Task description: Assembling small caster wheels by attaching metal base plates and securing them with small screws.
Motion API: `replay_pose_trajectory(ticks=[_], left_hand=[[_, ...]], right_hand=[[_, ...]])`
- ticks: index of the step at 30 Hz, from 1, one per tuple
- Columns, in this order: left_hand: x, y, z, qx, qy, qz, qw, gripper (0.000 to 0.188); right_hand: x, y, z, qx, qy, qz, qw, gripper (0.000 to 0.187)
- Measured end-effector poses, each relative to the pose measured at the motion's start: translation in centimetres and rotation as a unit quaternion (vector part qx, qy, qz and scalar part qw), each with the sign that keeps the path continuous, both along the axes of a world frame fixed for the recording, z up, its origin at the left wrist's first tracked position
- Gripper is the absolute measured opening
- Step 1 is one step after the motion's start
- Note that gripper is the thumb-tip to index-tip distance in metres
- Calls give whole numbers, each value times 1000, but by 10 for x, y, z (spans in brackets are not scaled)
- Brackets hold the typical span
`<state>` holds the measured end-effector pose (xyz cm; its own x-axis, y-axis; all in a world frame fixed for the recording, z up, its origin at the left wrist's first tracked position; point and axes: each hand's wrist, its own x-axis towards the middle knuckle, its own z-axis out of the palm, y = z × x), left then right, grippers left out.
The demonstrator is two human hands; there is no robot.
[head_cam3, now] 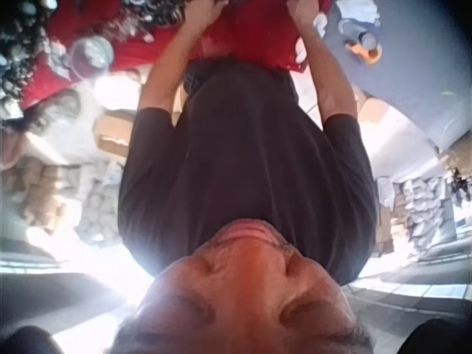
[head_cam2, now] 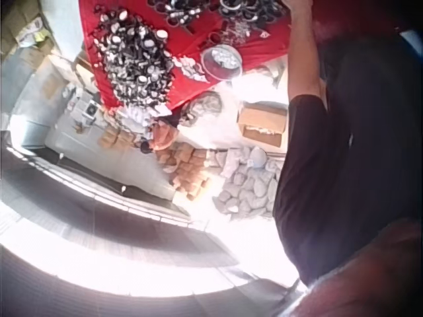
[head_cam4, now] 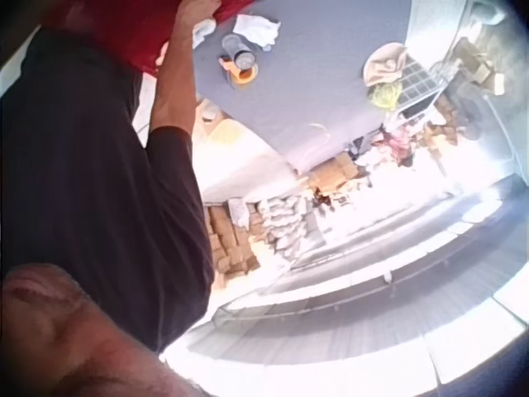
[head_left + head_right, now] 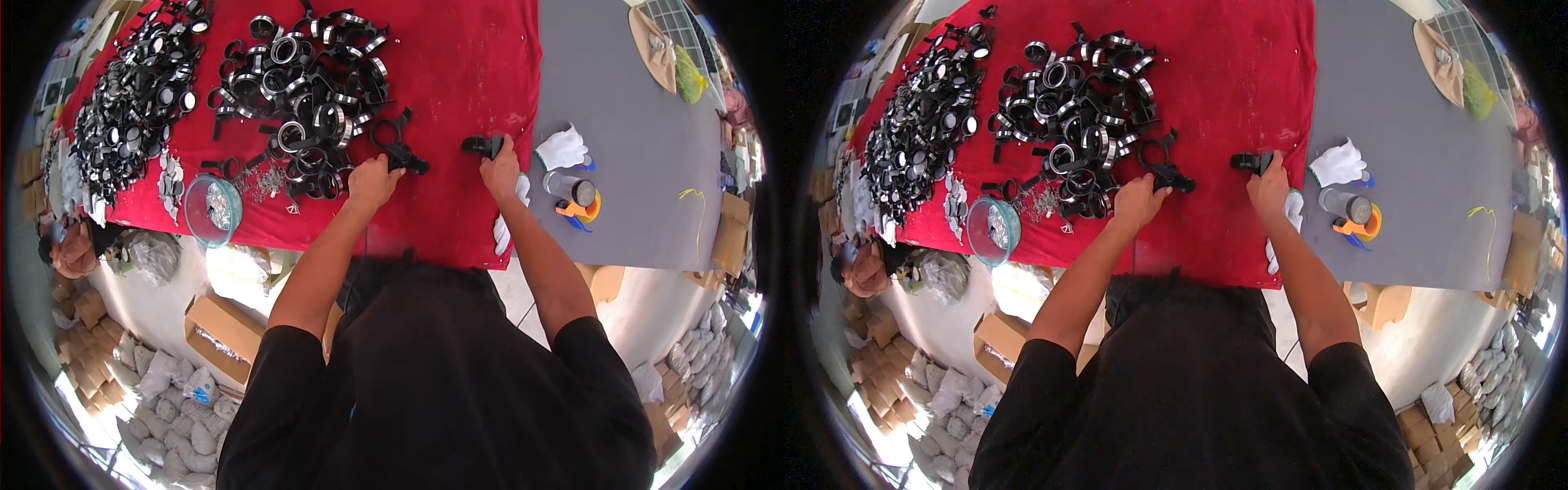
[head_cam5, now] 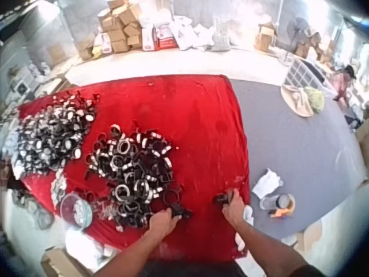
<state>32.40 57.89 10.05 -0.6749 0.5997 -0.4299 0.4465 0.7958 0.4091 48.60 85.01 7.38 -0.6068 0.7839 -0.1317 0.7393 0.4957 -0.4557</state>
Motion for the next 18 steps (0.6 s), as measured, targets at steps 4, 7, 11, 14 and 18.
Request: replay_pose_trajectory(ticks=[4,7,11,14,18], left_hand=[[3,-16,14,-50,32,-10,998,52],[15,-32,62,-32,8,-39,999,41],[54,-53,129,112,-258,-86,956,34],[87,-60,175,147,-307,-102,935,35],[96,-68,211,92,-270,-139,948,35]], right_hand=[[10,-6,28,-39,-46,27,998,83],[29,-11,69,15,23,120,992,63],[75,-53,135,-402,-37,225,887,29],[85,-84,192,-508,-104,309,797,35],[99,-92,228,-470,-119,286,827,35]])
